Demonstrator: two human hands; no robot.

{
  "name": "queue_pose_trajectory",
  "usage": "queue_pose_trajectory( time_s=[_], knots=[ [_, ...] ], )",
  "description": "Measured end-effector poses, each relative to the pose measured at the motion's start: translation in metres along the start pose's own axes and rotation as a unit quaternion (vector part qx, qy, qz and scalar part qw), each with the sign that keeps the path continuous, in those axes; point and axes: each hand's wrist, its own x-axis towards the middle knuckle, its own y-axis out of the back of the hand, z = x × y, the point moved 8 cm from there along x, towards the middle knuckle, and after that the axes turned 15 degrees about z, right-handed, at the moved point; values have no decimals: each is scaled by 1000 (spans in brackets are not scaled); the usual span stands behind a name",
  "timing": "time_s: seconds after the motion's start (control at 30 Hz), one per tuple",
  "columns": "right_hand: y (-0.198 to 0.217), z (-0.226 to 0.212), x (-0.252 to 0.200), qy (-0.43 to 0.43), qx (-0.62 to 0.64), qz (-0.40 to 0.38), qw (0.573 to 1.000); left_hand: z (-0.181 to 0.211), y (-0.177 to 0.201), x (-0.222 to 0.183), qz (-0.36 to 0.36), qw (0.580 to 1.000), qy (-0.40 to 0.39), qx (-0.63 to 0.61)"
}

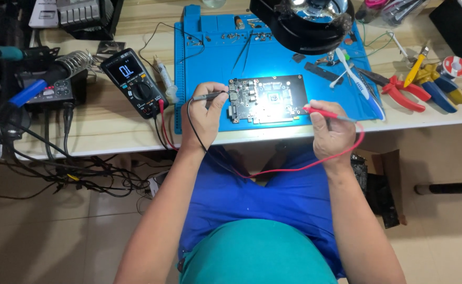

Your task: Using a digital multimeter to test various points on a circuit board for diagnostic purposes.

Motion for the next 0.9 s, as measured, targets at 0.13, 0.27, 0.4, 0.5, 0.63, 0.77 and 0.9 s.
queue_pose_trajectory(
  time_s=[0.13, 0.27, 0.4, 0.5, 0.63, 0.77, 0.9],
  knots=[
    [-2, -13, -2, -39, 5, 2, 999, 0, -3, -1, -12, 999, 10, 34],
    [1, -8, 1, -35, -1, 7, 999, 2, -4, 2, -23, 998, -2, 58],
    [0, -9, 1, -17, -29, -3, 999, -1, -7, 4, -26, 997, -45, 63],
    [2, -3, 0, -18, -27, -5, 999, -2, -8, 3, -28, 996, -52, 60],
    [3, -1, 0, -26, -19, -1, 999, 2, -8, 1, -27, 997, -45, 49],
    [-1, -5, 0, -5, -32, -10, 999, 3, -7, 1, -28, 998, -38, 43],
    [-3, -7, -1, 12, -54, -11, 998, 3, -8, 1, -32, 998, -40, 35]
  ],
)
